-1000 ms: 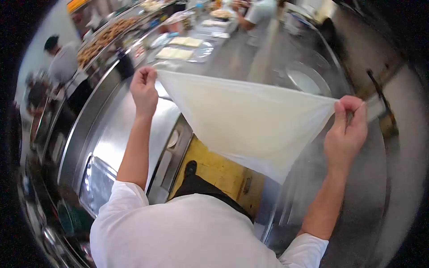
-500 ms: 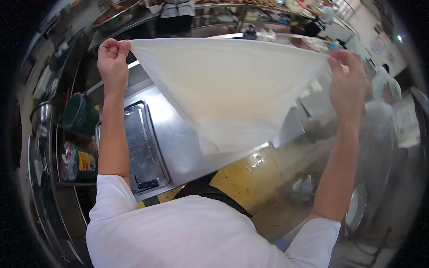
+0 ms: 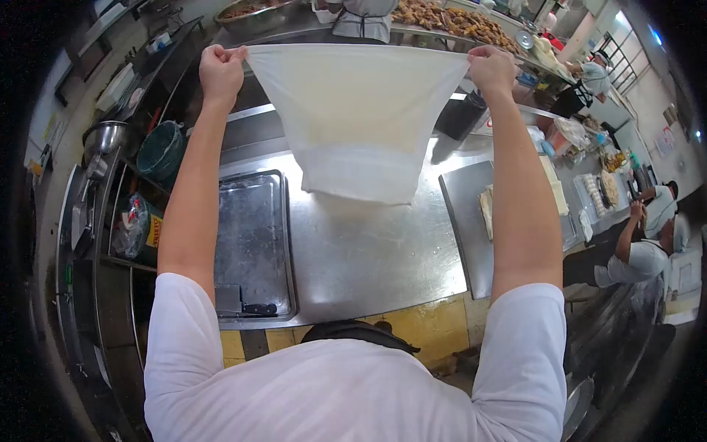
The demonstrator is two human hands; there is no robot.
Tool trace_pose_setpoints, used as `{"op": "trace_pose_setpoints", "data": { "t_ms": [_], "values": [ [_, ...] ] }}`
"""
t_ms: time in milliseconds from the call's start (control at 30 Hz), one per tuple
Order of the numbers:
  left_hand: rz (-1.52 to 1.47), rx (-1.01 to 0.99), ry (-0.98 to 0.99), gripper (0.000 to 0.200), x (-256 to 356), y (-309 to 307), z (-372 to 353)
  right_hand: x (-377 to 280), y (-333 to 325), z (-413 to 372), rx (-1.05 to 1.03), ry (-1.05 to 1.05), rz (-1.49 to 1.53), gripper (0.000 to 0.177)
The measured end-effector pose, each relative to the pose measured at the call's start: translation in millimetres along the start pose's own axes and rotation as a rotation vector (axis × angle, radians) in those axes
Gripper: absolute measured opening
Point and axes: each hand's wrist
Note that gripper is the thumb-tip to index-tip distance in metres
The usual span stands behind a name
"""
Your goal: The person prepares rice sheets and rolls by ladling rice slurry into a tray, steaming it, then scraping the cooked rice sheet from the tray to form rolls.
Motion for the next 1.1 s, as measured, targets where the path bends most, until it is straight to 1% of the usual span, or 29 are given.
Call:
{"op": "trace_pose_setpoints", "data": {
  "t_ms": [33,67,100,167,200,267,300,333,367,433,467,500,533,567,600,633,667,700,767,800,833,900,967,1033,1100],
  "values": [
    [0.031,0.014,0.008,0.033,2,-1,3,-4,-2,4,-0.005,0.009,0.078,0.017],
    [-0.011,0.005,0.016,0.035,4,-3,3,5,3,14,0.086,-0.046,0.026,0.015],
    [-0.007,0.009,0.021,0.035,15,-6,0,6,0,15,0.087,-0.05,0.033,0.015],
    [0.034,0.021,0.008,0.032,46,-13,-15,10,-8,13,0.034,-0.095,0.194,0.015],
    [0.042,0.022,0.007,0.032,47,-15,-24,14,-11,8,0.029,-0.096,0.199,0.015],
    [-0.205,-0.002,0.044,0.028,53,-20,-42,29,-18,-10,0.045,-0.148,0.237,0.014],
    [-0.196,-0.006,0.042,0.028,58,-24,-59,38,-21,-27,0.039,-0.145,0.245,0.014],
    [-0.203,-0.047,0.029,0.026,63,-30,-83,50,-22,-51,0.026,-0.186,0.235,0.014],
    [-0.212,-0.088,0.015,0.024,67,-37,-108,63,-23,-77,0.015,-0.229,0.225,0.014],
    [-0.095,-0.181,0.005,0.027,53,-50,-169,99,-14,-143,0.0,-0.292,0.164,0.012],
    [-0.166,-0.219,-0.015,0.029,50,-53,-208,123,-2,-182,0.037,-0.356,0.205,0.008],
    [-0.204,-0.258,-0.08,0.03,51,-56,-252,150,13,-223,-0.006,-0.317,0.13,0.009],
    [0.011,-0.275,-0.19,0.027,39,-61,-302,173,25,-267,-0.216,-0.161,0.194,0.011],
    [0.014,-0.392,-0.276,0.022,33,-68,-351,202,40,-316,-0.338,-0.105,0.076,0.01],
    [0.036,-0.491,-0.423,0.019,34,-73,-400,229,53,-365,-0.461,-0.053,-0.044,0.01],
    [0.049,-0.543,-0.454,0.023,14,-82,-453,248,61,-409,-0.537,-0.024,-0.2,0.009],
    [0.055,-0.527,-0.553,0.026,15,-88,-498,258,54,-441,-0.59,0.017,-0.177,0.007],
    [0.063,-0.515,-0.649,0.029,18,-91,-521,261,52,-459,-0.643,0.063,-0.149,0.006],
    [0.118,-0.564,-0.705,0.026,24,-91,-525,258,41,-471,-0.641,0.081,-0.08,0.005],
    [0.153,-0.591,-0.745,0.024,26,-87,-526,256,32,-468,-0.619,0.078,-0.022,0.006],
    [0.15,-0.586,-0.754,0.024,24,-77,-516,253,28,-460,-0.626,0.073,-0.028,0.006],
    [0.319,-0.6,-0.627,0.017,2,-53,-476,241,27,-442,-0.587,0.062,0.004,0.007],
    [0.381,-0.588,-0.501,0.017,-31,-23,-434,233,34,-421,-0.557,0.02,0.013,0.008],
    [0.428,-0.577,-0.44,0.021,-59,14,-383,222,40,-404,-0.526,-0.016,0.014,0.008],
    [0.516,-0.567,-0.484,0.024,-86,52,-334,205,50,-385,-0.528,0.015,0.035,0.007]
  ]
}}
Point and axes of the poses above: each hand's wrist, its own z-axis towards the middle knuckle, its own y-axis out of the palm, x = y × z, and after that the axes turned 11 degrees about -x, right-handed
